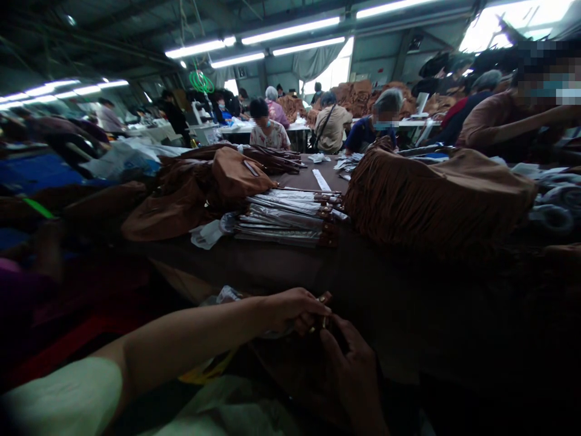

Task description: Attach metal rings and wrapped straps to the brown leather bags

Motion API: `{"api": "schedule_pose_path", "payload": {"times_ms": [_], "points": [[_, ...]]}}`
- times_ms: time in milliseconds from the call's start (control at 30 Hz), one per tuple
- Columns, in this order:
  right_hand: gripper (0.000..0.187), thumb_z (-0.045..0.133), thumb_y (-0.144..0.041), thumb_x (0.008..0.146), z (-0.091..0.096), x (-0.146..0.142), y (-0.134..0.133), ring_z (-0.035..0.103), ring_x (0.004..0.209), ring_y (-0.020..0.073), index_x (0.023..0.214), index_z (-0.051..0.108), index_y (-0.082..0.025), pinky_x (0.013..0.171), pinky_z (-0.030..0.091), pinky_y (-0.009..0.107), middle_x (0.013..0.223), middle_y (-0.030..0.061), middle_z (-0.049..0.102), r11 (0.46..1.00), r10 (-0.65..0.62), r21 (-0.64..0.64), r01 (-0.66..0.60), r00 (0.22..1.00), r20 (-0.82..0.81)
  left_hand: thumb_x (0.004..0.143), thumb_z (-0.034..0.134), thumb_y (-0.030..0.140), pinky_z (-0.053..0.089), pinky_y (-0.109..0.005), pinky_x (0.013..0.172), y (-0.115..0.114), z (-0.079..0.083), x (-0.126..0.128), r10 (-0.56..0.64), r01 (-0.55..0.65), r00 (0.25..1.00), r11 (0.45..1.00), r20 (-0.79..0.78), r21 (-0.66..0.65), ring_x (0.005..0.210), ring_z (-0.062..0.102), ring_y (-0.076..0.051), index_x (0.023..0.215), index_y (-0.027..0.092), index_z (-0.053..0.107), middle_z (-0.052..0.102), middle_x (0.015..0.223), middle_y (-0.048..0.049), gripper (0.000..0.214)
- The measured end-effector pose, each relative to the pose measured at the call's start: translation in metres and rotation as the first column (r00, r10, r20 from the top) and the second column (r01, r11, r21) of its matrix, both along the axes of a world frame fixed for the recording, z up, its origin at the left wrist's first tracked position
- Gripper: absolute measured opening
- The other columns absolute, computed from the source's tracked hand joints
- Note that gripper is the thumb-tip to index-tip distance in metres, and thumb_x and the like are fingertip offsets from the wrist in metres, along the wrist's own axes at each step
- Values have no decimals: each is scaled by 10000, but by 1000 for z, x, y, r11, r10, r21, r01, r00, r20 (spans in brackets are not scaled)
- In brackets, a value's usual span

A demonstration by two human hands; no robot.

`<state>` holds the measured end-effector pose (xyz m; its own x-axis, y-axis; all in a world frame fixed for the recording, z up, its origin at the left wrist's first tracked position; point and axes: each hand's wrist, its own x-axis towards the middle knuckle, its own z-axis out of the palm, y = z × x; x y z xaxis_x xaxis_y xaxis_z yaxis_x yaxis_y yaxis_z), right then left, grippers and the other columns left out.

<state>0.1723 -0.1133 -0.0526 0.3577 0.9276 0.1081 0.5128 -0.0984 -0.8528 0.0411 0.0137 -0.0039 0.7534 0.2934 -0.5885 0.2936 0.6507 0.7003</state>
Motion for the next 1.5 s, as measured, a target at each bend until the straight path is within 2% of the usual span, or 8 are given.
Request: {"api": "schedule_pose_path", "payload": {"times_ms": [233,367,500,767,900,1000,1267,1500], "points": [[444,548,-514,799,-2,-2,7,659,993,279,1057,687,-179,838,540,377,1078,109,706,999,-14,-29,14,1000,26,564,791,336,202,-181,391,-5,3,-5,115,-111,993,985,-26,132,383,314,-37,587,135,537,401,458,66,325],[448,582,-485,779,-1,0,6,644,1024,263,1103,650,-182,862,530,369,1125,101,686,995,99,-30,-100,995,-5,558,797,369,202,-181,383,0,-1,-3,71,-69,995,997,-73,37,372,300,-39,590,129,549,374,447,73,346],[420,534,-489,824,0,0,1,625,1059,258,1119,635,-207,878,515,366,1146,89,675,997,77,-31,-78,997,-15,542,817,423,199,-181,380,3,-3,-1,-35,29,996,997,-80,-67,359,242,-32,592,137,535,320,429,93,405],[394,521,-489,837,2,0,2,644,1010,257,1084,657,-213,831,524,337,1093,77,695,999,15,-36,-15,1000,15,554,826,382,180,-172,400,-6,0,-5,91,-92,996,995,23,36,392,272,-21,610,117,569,370,462,79,374],[392,499,-485,844,6,-2,4,650,983,234,1084,648,-213,789,532,295,1077,62,698,994,105,-37,-106,994,-30,557,810,316,173,-178,387,-6,5,-3,117,-115,993,993,-35,39,390,288,-22,601,113,573,454,503,49,315],[385,489,-481,853,7,-1,2,645,977,231,1084,635,-210,801,522,296,1076,65,692,989,143,-37,-144,989,-25,586,799,321,171,-178,382,-4,3,1,82,-82,993,997,-83,-3,374,270,-28,596,119,568,394,460,69,307],[393,512,-486,814,1,1,4,645,983,264,1032,681,-207,846,511,361,1060,82,701,999,-23,-48,24,1000,9,564,822,402,164,-167,400,-3,-1,1,24,-21,998,999,59,-42,388,234,-20,641,129,566,320,464,94,382],[435,549,-520,777,1,1,7,656,985,275,1025,698,-195,811,535,344,1062,90,711,996,-59,-70,56,997,-47,579,784,300,209,-180,405,-7,6,-1,81,-82,997,995,14,62,393,283,-32,611,143,525,361,462,83,305]]}}
